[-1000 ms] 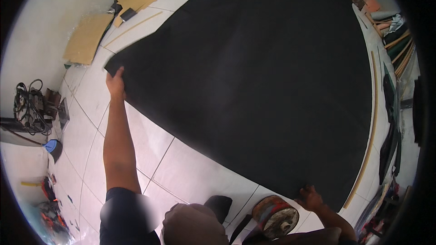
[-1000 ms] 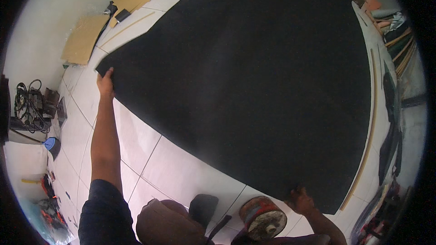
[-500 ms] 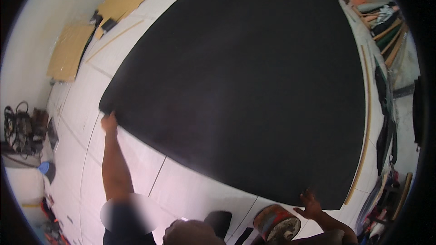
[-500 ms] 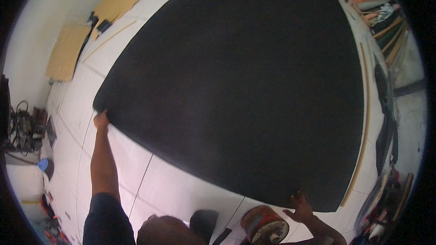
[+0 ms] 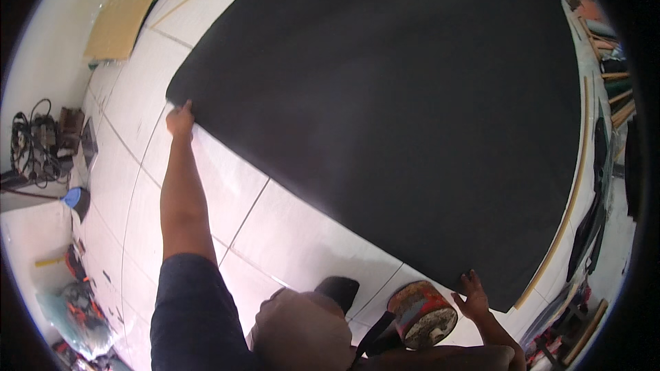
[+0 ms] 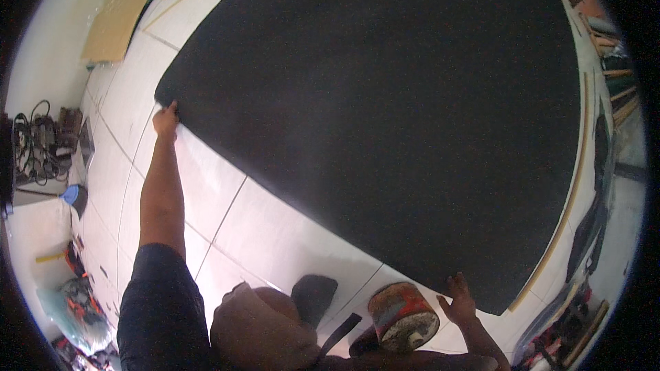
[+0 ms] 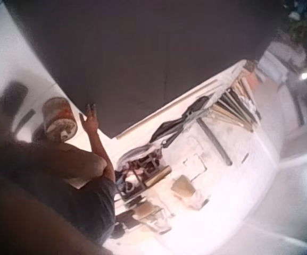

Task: The person lays a large black fabric on the floor, uses a wooden stick to measure and align it, then cuts the fabric with scissors. The person repeats the process to cut another piece.

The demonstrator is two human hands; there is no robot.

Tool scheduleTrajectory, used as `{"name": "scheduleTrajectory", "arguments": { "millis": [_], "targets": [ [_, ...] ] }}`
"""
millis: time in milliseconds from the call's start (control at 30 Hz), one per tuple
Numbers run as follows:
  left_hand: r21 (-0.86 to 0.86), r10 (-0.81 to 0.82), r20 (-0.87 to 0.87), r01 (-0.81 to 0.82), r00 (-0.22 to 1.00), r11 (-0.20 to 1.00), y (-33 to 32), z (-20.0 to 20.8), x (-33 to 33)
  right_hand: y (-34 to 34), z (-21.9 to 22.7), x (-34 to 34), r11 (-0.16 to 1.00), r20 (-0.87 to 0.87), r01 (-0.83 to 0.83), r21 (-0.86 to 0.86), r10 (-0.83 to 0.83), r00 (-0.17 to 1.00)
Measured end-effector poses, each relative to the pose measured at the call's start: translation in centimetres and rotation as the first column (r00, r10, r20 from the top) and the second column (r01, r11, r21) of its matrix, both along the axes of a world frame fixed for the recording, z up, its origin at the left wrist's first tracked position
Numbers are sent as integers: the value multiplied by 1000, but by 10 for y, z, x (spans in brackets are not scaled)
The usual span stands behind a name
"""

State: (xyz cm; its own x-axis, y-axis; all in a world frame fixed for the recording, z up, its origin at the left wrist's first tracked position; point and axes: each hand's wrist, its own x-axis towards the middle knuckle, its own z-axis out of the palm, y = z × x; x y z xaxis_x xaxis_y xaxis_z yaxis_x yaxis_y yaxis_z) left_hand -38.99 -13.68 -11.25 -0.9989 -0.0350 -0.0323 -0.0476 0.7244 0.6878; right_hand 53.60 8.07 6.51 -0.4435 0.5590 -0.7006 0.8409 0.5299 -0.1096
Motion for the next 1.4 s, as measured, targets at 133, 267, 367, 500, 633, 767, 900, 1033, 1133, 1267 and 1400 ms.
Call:
{"name": "scheduleTrajectory", "arguments": {
  "millis": [133,267,367,500,633,767,900,1033,1133,1267,1400],
  "targets": [
    [34,-34,14,33,999,999,1,11,11,-4,3,1,999,-11,45,-25,-45,999],
    [11,33,-15,-33,999,999,-14,12,-1,0,-6,4,1000,-23,6,-26,-7,1000],
    [-38,40,51,-38,998,999,-14,19,5,1,-3,3,1000,-24,2,-30,-2,1000],
    [-101,64,130,-51,989,994,17,44,34,-7,4,6,1000,-61,2,20,-1,998],
    [-142,143,-19,-144,990,979,8,32,23,-7,1,-2,998,-22,52,-27,-53,998],
    [-250,250,-155,-283,956,926,11,28,7,-5,-3,-1,1000,-49,-6,-26,4,999],
    [-261,42,-392,-154,919,953,36,29,63,0,0,6,998,-45,-59,-22,58,997],
    [-352,-728,-386,639,567,684,116,89,283,-15,-5,20,1000,-33,7,-27,-8,999],
    [-581,-938,-205,736,281,347,113,89,397,-9,-21,21,1000,-131,-6,4,7,991],
    [-721,-952,-111,636,285,275,100,44,416,-11,-17,15,999,-68,38,5,-37,997],
    [-737,-961,-110,628,253,250,104,40,423,-33,-24,44,992,-174,52,118,-31,984]
  ]
}}
